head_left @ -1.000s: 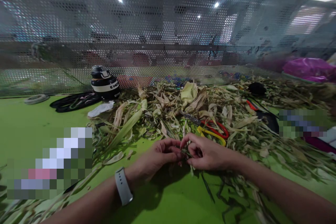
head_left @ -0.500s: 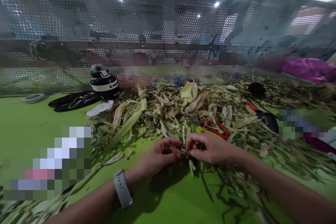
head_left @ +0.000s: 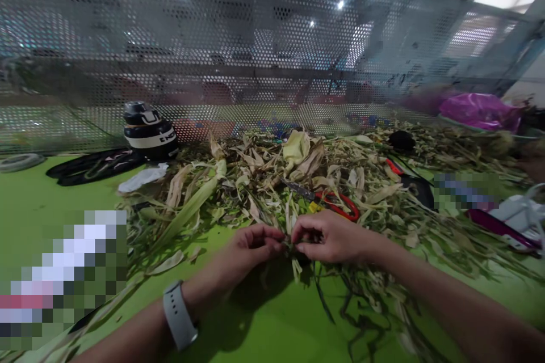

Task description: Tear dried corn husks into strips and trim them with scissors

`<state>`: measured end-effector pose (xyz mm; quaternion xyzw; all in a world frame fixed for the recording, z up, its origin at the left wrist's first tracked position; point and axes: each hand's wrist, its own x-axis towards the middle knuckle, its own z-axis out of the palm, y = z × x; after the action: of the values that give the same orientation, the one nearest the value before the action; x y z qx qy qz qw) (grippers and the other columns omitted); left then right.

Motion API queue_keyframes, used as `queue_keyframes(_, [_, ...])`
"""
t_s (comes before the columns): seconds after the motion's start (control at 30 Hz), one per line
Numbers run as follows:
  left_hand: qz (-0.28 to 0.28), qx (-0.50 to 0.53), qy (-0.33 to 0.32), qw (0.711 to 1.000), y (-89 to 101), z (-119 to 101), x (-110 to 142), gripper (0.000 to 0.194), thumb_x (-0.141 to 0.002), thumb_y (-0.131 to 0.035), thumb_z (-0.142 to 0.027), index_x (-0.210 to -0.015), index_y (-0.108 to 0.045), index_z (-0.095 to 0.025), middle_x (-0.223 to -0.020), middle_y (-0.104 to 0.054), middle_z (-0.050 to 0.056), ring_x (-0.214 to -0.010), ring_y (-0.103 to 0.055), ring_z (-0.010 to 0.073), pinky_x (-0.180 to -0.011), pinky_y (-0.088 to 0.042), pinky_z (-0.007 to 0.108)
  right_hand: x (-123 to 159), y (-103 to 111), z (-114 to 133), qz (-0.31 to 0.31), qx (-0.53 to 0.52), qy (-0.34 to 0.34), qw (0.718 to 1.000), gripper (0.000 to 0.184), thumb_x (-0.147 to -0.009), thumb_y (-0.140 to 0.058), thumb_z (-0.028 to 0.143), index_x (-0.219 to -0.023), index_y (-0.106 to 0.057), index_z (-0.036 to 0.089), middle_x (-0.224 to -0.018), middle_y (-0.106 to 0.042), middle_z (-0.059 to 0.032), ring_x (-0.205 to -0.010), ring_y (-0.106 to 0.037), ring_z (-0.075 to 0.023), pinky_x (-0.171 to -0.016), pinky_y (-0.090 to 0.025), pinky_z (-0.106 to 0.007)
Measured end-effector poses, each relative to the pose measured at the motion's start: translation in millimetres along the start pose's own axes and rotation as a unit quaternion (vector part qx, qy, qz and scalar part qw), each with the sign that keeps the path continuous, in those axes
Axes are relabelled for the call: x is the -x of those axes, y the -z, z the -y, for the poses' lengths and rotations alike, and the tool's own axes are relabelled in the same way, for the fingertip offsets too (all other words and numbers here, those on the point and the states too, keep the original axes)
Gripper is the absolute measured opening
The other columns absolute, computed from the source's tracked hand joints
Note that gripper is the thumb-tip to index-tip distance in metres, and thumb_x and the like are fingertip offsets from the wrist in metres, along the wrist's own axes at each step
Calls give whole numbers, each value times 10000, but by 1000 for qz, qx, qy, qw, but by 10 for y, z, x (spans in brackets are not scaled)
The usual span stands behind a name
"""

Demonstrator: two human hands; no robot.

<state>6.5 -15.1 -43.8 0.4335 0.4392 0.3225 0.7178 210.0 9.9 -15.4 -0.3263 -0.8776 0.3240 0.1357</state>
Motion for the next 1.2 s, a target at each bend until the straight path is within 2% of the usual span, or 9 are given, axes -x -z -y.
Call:
queue_keyframes(0.3, [12,31,5,999,16,7,15,209,-671,-703,-206,-853,-619,-145,-731,-637,15,-590,-553,71,-527,-431,156,-4,-28,30,-23,149,67,986,146,-783,-488,156,-880,-596,168,-747,-624,-13,-641,-531,-110,-592,-344,-201])
queue_keyframes(0.6, [26,64,4,998,-39,-48,63,232,-668,-681,-149,-891,-616,-135,-824,-666,67,-681,-599,113,-625,-460,205,7,-83,23,-17,278,88,956,124,-831,-443,181,-870,-560,160,-753,-619,-31,-642,-532,-129,-562,-314,-229])
queue_keyframes(0.8, [-3,-48,-46,998,-38,-14,19,246,-605,-722,-189,-785,-558,-147,-732,-606,6,-622,-544,99,-562,-424,209,16,-78,55,-4,296,88,951,102,-831,-438,166,-855,-537,158,-738,-604,-19,-628,-516,-118,-548,-303,-230])
queue_keyframes(1.0, [-57,-207,-116,970,-60,-16,25,202,-635,-679,-230,-729,-514,-160,-662,-549,-22,-608,-495,111,-563,-407,232,20,-84,46,-15,302,91,949,81,-821,-457,174,-847,-533,165,-731,-597,-13,-623,-509,-117,-550,-292,-237])
queue_keyframes(1.1, [-57,-237,-123,962,-59,-36,39,217,-641,-660,-216,-792,-514,-163,-686,-547,-20,-627,-497,118,-569,-411,235,17,-84,41,-13,304,90,948,88,-820,-456,168,-854,-538,164,-745,-600,-15,-638,-512,-119,-556,-289,-239])
queue_keyframes(1.2, [-57,-238,-99,965,-54,-59,41,274,-625,-652,-179,-866,-525,-155,-698,-561,-11,-641,-512,128,-569,-415,237,15,-85,37,-12,310,88,947,89,-821,-454,172,-857,-535,164,-747,-598,-13,-640,-511,-120,-552,-281,-241])
